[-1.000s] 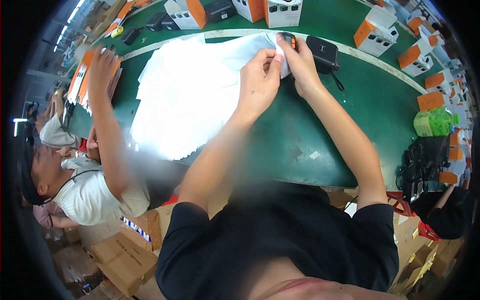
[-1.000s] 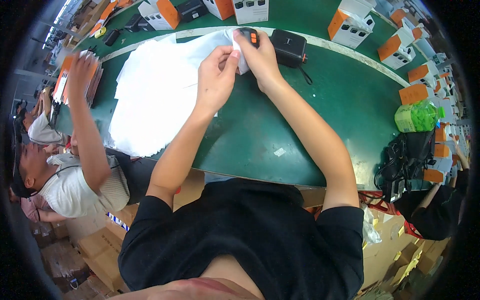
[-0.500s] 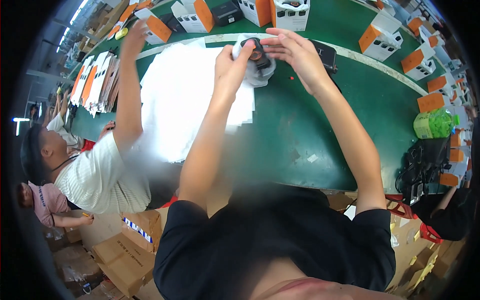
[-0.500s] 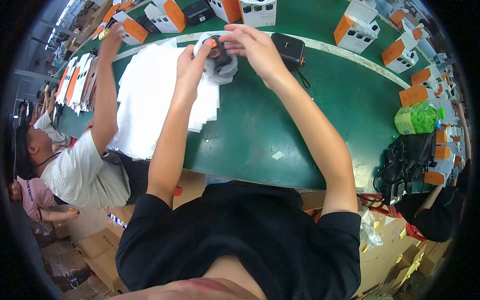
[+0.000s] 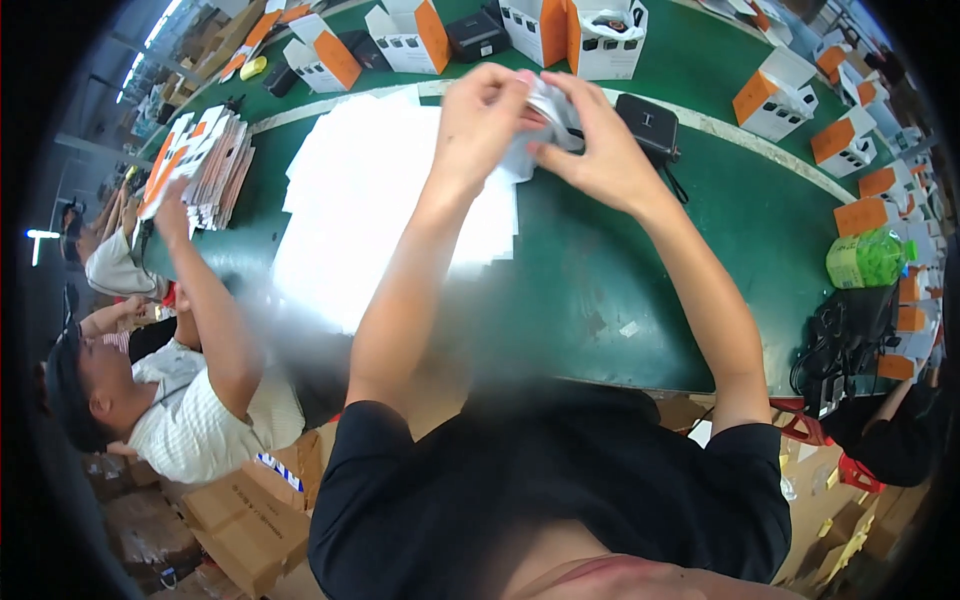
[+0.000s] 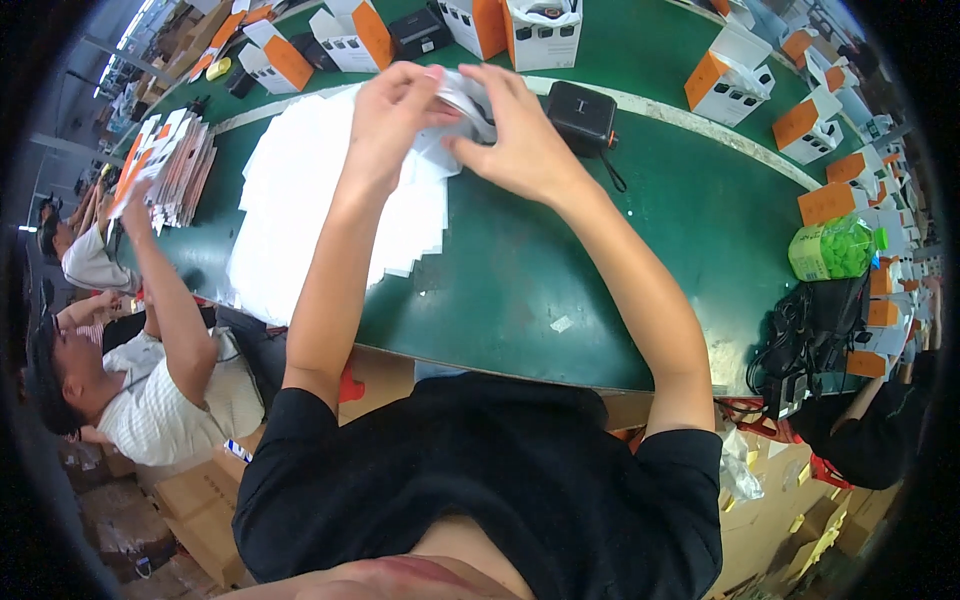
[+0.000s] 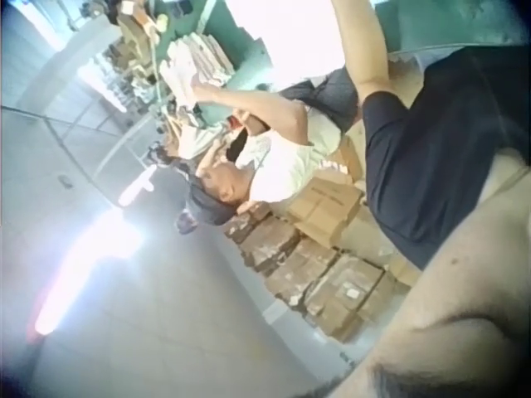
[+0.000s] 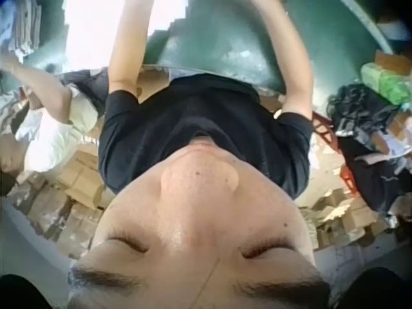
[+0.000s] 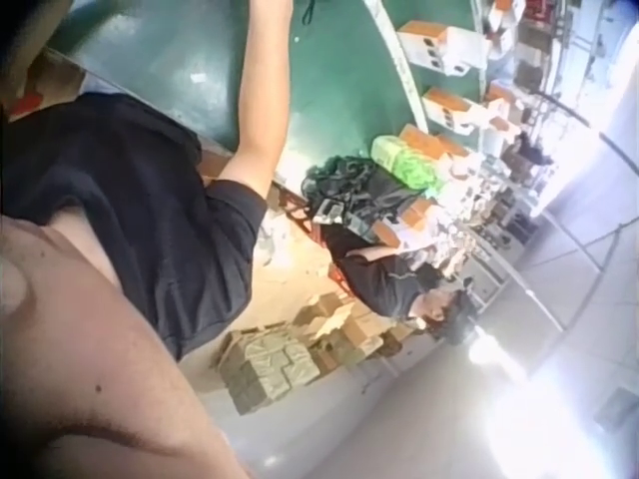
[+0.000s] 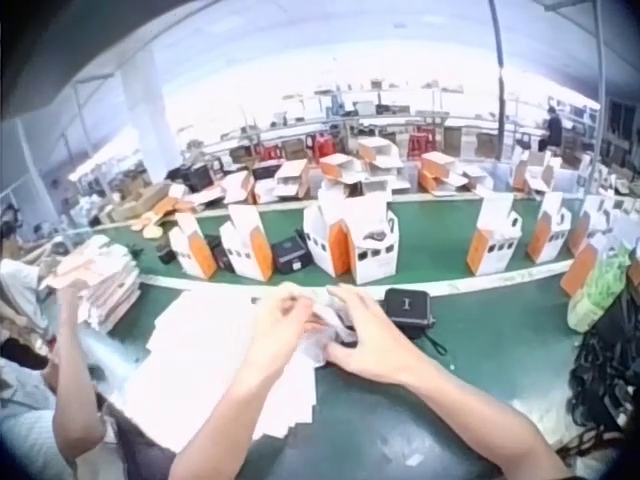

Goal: The person assembles small cardboard boxes, places electronic devices into plastic bags, and then puts the bagged products into the boxes on an assembly line by hand.

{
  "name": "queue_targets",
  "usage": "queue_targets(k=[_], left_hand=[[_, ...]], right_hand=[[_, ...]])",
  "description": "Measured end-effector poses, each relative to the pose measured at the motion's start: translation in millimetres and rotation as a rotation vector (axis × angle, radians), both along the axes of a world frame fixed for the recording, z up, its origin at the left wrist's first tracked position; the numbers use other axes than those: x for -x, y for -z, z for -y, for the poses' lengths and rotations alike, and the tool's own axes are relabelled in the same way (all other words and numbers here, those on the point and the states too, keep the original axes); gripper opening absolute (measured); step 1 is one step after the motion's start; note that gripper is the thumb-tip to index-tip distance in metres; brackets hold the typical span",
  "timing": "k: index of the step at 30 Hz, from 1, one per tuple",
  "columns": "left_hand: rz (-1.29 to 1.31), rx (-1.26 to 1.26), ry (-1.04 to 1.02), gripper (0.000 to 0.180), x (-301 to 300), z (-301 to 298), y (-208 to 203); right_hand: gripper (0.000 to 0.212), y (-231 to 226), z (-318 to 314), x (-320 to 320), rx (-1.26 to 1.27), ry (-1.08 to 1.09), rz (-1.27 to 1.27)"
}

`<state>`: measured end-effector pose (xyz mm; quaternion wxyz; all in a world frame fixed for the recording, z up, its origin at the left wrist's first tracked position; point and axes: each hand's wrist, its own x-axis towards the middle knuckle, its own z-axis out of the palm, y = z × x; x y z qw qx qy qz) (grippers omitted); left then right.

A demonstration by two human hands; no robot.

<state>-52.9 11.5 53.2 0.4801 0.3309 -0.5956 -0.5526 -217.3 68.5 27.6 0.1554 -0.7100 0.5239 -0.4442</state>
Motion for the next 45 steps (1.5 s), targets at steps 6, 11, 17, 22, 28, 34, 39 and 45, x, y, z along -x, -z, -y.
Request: queue_targets(k=[6,11,17,22,28,34,39,45], left_hand=[[0.08,0.327,0.277,0.018,16,4,-48],[0.104,0.522,-0.339,0.027,36,152,-39],[0.515,0.585,-0.5,0.021,90,229,31],[0.488,0.477,-0.554,0.023,84,204,33],[0.227,0.268,-0.334,0.02,89,210,42],[0.728,0.473,-0.669,0.048,133,280,73],[1.287,0.347,0.128,0.089,125,346,62],[1.176,0.575,-0.169,0.085,143,286,56]], right_hand=[[0.068,-44,-20,22,-0.177,0.02,0.175],[0.038,-87,48,67,0.343,0.043,0.193],[0.045,-68,173,58,0.658,0.255,-0.205],[0.045,-61,190,78,0.298,0.164,-0.5],[0.04,-46,178,64,0.093,0.331,-1.032],[0.024,-13,142,81,0.328,0.33,-0.932],[0.029,-63,54,78,0.162,0.215,-0.208],[0.025,-59,28,129,0.225,0.246,0.201]])
